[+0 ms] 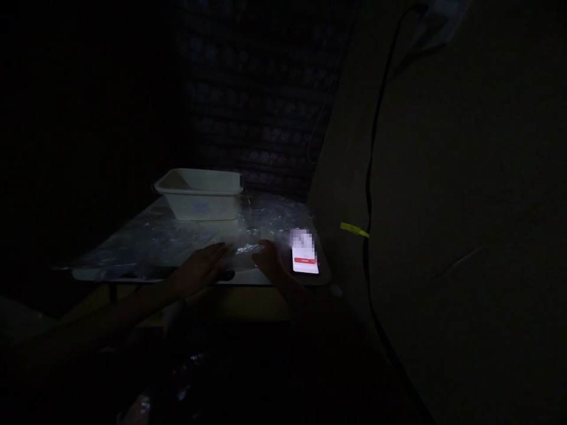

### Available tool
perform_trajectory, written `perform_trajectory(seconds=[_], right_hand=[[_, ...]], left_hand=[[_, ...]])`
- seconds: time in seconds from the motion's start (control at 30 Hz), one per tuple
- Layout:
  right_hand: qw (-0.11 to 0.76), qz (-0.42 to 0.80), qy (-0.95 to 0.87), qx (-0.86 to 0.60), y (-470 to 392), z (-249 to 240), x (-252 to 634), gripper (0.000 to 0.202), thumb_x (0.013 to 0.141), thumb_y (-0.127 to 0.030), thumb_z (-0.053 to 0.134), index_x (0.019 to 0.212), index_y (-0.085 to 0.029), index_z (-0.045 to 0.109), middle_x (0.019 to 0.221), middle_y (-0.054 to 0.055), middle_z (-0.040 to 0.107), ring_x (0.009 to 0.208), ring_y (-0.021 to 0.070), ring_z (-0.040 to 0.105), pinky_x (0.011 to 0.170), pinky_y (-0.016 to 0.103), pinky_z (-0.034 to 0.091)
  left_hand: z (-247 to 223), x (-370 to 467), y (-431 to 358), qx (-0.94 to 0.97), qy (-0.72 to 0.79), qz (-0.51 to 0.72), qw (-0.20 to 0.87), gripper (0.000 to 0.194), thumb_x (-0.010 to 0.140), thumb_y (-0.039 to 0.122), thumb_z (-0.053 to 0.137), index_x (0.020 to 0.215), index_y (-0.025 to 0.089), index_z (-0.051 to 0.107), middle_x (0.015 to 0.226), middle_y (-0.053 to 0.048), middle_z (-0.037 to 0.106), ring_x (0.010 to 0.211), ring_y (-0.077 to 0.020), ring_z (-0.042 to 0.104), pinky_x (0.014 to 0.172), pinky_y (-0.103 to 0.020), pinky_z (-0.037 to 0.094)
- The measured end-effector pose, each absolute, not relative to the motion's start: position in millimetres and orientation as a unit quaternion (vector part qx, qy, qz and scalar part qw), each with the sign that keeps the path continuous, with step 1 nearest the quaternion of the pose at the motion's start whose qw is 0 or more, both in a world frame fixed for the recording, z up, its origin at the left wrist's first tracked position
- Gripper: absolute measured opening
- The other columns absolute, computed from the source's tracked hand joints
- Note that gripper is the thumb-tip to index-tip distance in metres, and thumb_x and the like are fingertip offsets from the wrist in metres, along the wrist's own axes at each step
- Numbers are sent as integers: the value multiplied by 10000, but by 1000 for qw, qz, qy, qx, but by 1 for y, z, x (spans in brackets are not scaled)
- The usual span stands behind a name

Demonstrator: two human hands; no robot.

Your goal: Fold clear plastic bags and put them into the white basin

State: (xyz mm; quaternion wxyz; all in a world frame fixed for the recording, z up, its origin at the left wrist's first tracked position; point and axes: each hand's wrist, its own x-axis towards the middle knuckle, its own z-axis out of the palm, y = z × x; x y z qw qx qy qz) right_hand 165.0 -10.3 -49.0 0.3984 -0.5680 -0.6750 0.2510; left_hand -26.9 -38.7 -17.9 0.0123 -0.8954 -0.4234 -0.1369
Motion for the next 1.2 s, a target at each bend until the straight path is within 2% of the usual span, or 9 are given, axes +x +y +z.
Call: perform_trajectory(seconds=[0.13,0.3,0.53,0.63,0.7,0.8,0.9,1.03,1.2], right_hand=[[414,301,-590,-625,-12,-44,163,380,534,-140,453,912,-161,486,452,-74,435,422,85,457,406,196,373],[393,311,-589,-634,-19,-30,164,392,529,-125,454,919,-142,488,490,-52,466,468,96,481,437,200,385],[301,222,-651,-660,-31,-17,170,396,554,-161,468,949,-162,495,606,-9,546,583,123,516,538,229,411],[234,170,-674,-680,-31,-11,177,411,566,-240,500,971,-177,494,709,27,585,679,169,536,597,277,415],[223,116,-685,-684,-29,-5,178,359,605,-265,473,950,-174,513,789,51,591,754,188,531,649,298,411],[270,41,-719,-639,-22,1,169,303,684,-186,361,930,-143,534,919,75,568,864,165,500,745,270,387],[305,12,-769,-562,-17,-5,147,354,723,-139,289,1009,-107,495,1019,84,527,945,139,460,822,242,353],[266,-8,-845,-464,-14,-27,126,400,791,-236,223,1107,-77,410,1152,105,429,1097,147,327,917,287,270],[189,-29,-873,-449,-15,-44,126,468,809,-339,180,1150,-72,354,1204,123,370,1144,170,258,935,343,219]], left_hand=[[-29,-14,-45,-884,-460,-74,37,561,787,404,204,1214,40,226,1263,-190,235,1161,-249,193,910,-389,198],[-36,-14,-50,-864,-500,-23,54,591,784,442,161,1208,40,245,1262,-187,234,1165,-262,172,908,-431,156],[-33,-20,-51,-863,-499,-2,72,572,784,433,163,1201,56,270,1265,-173,240,1164,-275,167,893,-475,130],[-27,-26,-46,-869,-490,2,66,537,781,433,182,1181,100,316,1261,-152,265,1153,-279,197,882,-504,119],[-21,-29,-40,-875,-480,-7,62,489,791,408,176,1152,136,360,1246,-127,306,1147,-265,218,879,-513,118],[-13,-23,-29,-870,-487,-45,62,455,810,337,146,1137,113,370,1217,-124,354,1144,-220,238,901,-454,160],[-14,-6,-21,-869,-487,-63,67,465,806,282,178,1179,28,288,1238,-171,299,1150,-214,227,904,-372,213],[-24,10,-21,-884,-460,-40,68,483,750,232,286,1191,33,273,1260,-175,252,1160,-248,188,908,-393,194],[-30,9,-26,-868,-493,-13,46,567,717,285,326,1209,20,231,1267,-178,234,1165,-264,166,919,-391,157]])
